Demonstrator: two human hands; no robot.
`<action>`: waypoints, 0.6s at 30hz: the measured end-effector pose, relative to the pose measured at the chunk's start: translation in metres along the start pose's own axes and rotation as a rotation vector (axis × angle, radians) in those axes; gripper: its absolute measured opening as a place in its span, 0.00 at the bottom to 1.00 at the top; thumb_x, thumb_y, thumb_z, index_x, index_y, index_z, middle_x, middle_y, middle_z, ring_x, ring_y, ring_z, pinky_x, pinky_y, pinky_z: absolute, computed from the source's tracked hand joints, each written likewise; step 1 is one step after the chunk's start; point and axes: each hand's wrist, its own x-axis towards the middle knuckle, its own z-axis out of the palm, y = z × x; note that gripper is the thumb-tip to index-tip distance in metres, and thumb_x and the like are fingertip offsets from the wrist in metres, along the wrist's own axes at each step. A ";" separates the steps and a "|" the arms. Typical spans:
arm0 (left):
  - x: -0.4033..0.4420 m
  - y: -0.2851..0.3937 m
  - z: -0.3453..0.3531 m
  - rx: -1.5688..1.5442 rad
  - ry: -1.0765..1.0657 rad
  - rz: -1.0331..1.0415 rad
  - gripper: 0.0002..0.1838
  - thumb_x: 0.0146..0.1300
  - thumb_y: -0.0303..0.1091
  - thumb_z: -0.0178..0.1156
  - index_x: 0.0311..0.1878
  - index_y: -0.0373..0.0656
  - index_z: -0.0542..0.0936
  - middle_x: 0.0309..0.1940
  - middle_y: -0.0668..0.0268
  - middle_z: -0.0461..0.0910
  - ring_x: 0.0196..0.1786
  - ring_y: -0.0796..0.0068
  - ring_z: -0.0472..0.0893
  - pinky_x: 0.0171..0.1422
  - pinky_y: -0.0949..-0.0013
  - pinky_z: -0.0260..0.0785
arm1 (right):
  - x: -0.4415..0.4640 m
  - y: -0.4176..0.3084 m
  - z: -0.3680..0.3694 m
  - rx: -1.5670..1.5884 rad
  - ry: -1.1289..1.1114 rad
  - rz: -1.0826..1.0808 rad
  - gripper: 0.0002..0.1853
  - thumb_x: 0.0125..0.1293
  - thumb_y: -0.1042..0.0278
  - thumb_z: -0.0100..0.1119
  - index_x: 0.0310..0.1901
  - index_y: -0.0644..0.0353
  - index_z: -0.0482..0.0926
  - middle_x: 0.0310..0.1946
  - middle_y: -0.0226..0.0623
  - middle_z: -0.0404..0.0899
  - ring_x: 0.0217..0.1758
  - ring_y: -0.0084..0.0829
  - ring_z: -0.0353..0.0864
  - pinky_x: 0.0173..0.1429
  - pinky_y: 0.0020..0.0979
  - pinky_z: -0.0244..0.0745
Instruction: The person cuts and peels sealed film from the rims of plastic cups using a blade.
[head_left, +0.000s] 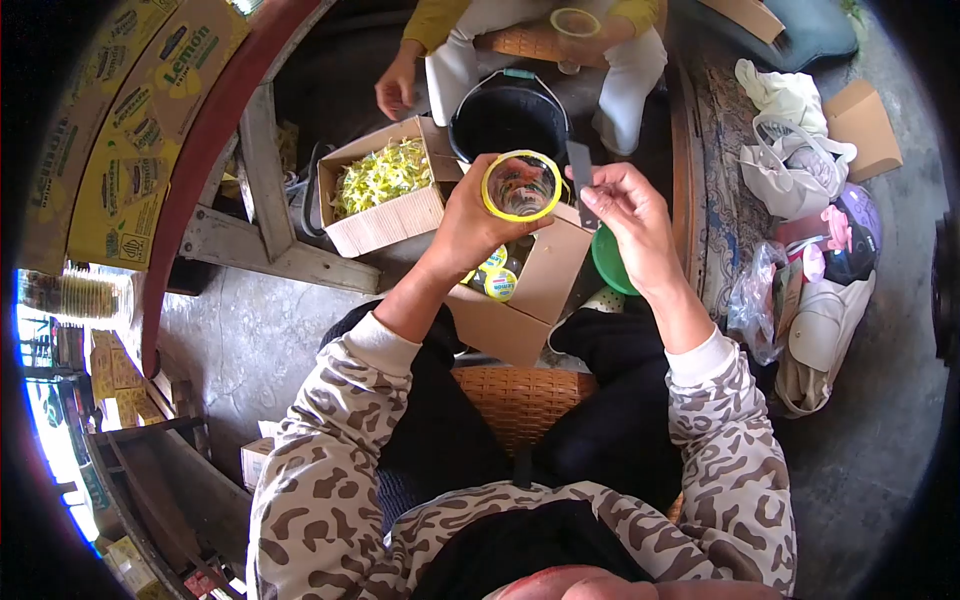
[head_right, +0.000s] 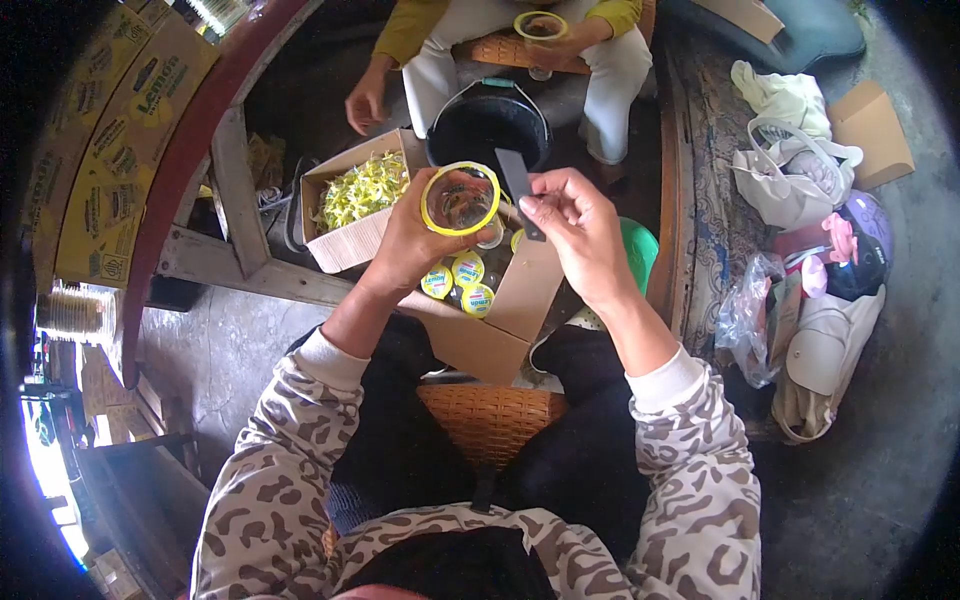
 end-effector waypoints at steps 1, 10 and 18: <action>0.000 0.000 0.000 0.038 -0.002 -0.002 0.32 0.47 0.29 0.80 0.53 0.37 0.72 0.48 0.63 0.79 0.54 0.75 0.79 0.61 0.69 0.72 | -0.001 0.001 0.003 0.049 -0.009 0.015 0.05 0.69 0.75 0.62 0.44 0.62 0.77 0.32 0.18 0.72 0.34 0.08 0.66 0.37 0.16 0.62; -0.005 0.010 0.003 0.263 -0.019 0.020 0.35 0.45 0.29 0.80 0.56 0.37 0.73 0.50 0.63 0.81 0.54 0.74 0.80 0.61 0.69 0.72 | 0.000 -0.001 0.000 0.002 -0.079 0.067 0.05 0.69 0.77 0.61 0.44 0.63 0.77 0.37 0.24 0.78 0.41 0.13 0.74 0.46 0.19 0.71; -0.007 0.015 0.002 0.324 -0.009 0.085 0.32 0.45 0.24 0.76 0.55 0.38 0.73 0.48 0.60 0.83 0.53 0.69 0.82 0.59 0.67 0.73 | 0.002 0.000 -0.001 -0.118 -0.095 0.005 0.05 0.68 0.78 0.61 0.43 0.64 0.76 0.36 0.28 0.79 0.40 0.16 0.75 0.48 0.21 0.73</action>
